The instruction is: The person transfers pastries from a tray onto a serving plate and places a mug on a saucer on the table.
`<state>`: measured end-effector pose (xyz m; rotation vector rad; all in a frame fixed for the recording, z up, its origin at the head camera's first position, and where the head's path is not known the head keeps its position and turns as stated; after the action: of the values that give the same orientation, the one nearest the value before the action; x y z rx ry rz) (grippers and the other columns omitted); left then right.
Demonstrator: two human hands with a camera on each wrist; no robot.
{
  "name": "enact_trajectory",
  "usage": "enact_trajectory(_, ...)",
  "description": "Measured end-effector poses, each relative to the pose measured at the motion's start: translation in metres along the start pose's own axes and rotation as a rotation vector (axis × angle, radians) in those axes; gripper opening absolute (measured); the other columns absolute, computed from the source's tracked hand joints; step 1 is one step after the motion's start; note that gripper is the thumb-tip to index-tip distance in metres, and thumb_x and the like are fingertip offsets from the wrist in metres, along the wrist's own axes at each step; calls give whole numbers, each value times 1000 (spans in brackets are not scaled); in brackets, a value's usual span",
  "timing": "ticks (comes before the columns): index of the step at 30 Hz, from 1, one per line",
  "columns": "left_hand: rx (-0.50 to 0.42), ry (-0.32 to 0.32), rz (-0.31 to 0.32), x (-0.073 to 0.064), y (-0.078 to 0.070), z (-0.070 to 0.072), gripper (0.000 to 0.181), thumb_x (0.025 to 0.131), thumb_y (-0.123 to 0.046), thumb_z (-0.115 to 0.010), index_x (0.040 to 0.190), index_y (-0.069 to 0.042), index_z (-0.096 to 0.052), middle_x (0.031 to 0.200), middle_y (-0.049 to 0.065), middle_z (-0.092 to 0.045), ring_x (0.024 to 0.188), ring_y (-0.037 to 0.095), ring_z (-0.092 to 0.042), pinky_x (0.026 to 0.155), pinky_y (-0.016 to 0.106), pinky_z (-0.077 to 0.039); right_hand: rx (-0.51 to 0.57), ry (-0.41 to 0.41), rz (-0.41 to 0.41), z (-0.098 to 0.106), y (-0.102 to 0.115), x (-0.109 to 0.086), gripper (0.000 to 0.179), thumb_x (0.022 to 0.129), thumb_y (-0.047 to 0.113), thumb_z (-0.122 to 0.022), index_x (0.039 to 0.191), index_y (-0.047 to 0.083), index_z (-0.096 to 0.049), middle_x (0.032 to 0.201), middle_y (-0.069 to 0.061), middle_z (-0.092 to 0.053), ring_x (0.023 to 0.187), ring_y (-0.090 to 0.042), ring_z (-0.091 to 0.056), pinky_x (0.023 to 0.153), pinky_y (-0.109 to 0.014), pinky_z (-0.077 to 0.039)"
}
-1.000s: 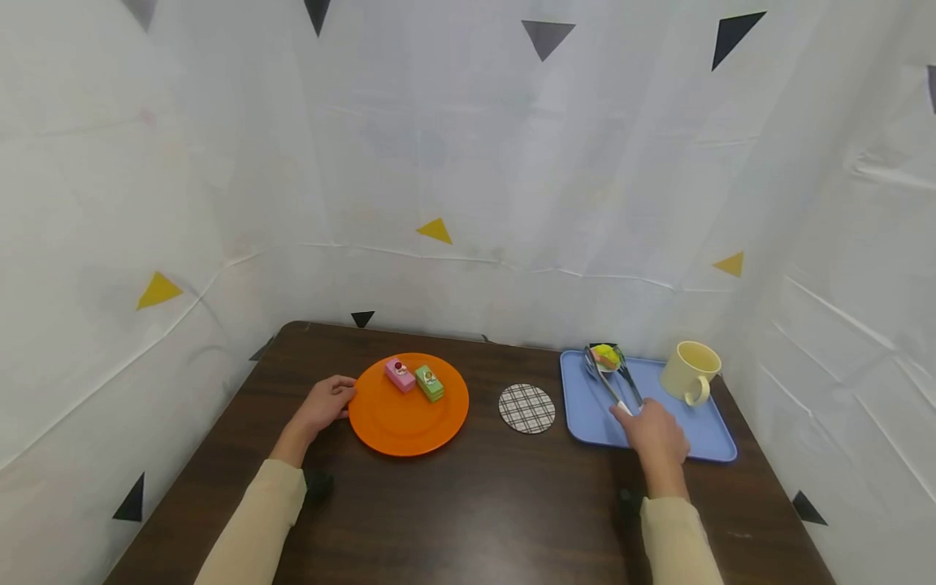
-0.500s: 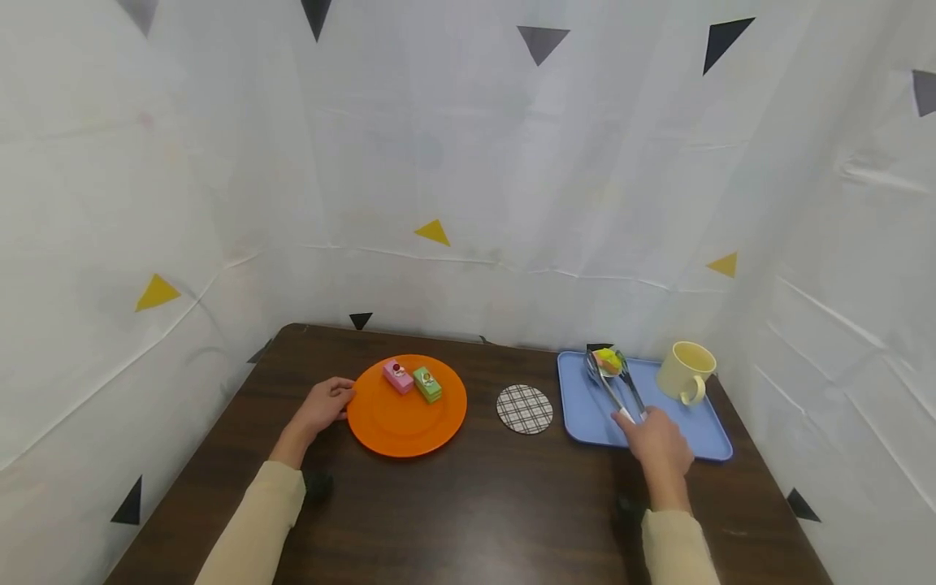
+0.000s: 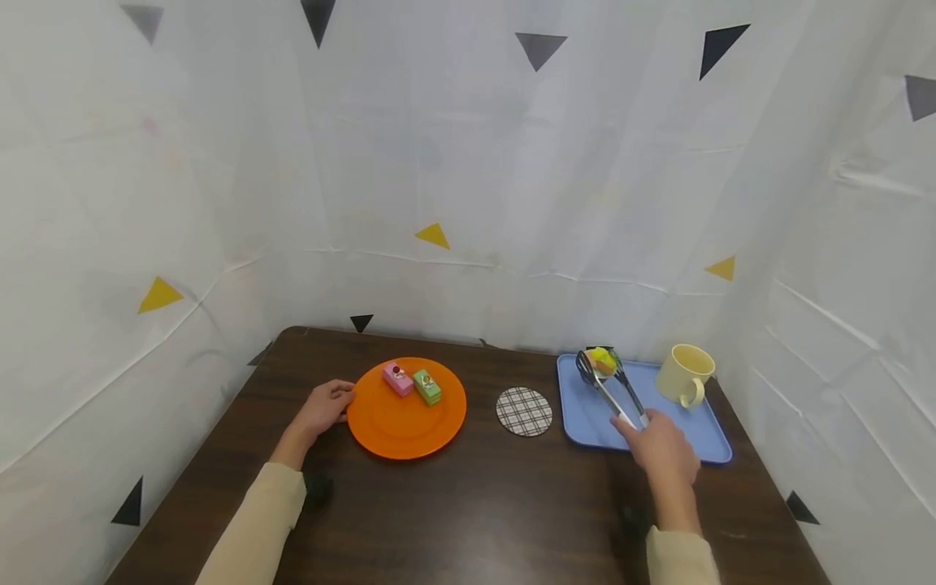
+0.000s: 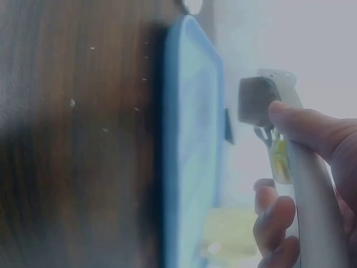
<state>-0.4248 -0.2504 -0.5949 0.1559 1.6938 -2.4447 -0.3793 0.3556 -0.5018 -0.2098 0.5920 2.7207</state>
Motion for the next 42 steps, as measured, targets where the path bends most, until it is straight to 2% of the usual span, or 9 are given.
enact_trajectory(8,-13,2,2,1,0,1,36,105,-24,-50,135,-4,-53,128,17,-61,103,23,-63,84,31,-57,-22,-21,45,12,14,-16,106,79,82,-55,145,0,-40,100,-22,-57,81,-33,-53,57,-41,-41)
enact_trajectory(14,-4,4,10,-2,0,0,36,105,-26,-51,134,-6,-54,129,17,-61,105,24,-62,87,33,-57,-30,-14,58,16,22,-29,118,74,88,-53,148,-2,-36,115,-27,-57,86,-36,-53,58,-43,-42)
enact_trajectory(18,6,1,17,-3,0,0,36,105,-26,-52,135,-6,-53,130,17,-60,106,24,-62,88,33,-57,-29,-12,72,14,28,-36,118,74,88,-52,148,-2,-37,116,-27,-56,89,-37,-53,59,-43,-42)
enact_trajectory(24,0,0,7,-3,-3,0,36,105,-25,-51,135,-5,-53,129,17,-60,105,24,-62,87,33,-57,-11,-9,106,5,38,-43,112,75,86,-53,145,-1,-42,115,-25,-58,89,-36,-54,58,-44,-43)
enact_trajectory(29,6,2,16,-4,-1,0,36,105,-26,-51,134,-5,-53,129,17,-60,103,24,-62,86,32,-57,4,23,117,-8,43,-46,107,77,83,-55,145,1,-43,102,-18,-58,83,-31,-54,57,-43,-42)
enact_trajectory(37,3,-1,11,-1,1,1,36,105,-25,-51,134,-5,-53,127,17,-61,100,23,-63,85,31,-57,12,22,122,-25,56,-50,102,78,80,-59,144,4,-46,111,-20,-60,87,-33,-55,60,-46,-42)
enact_trajectory(42,8,1,8,2,1,1,35,105,-25,-51,133,-5,-54,125,16,-62,95,21,-63,81,29,-57,17,21,151,-34,68,-53,97,79,77,-60,143,6,-48,106,-16,-62,84,-30,-55,59,-44,-41)
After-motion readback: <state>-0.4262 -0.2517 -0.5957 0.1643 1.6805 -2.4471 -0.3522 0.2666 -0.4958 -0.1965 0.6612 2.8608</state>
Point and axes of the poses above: each hand's wrist, its own x-axis towards the middle knuckle, its own z-axis out of the back of the hand, y = z × x, the point moved 9 cm from there along x, towards the middle knuckle
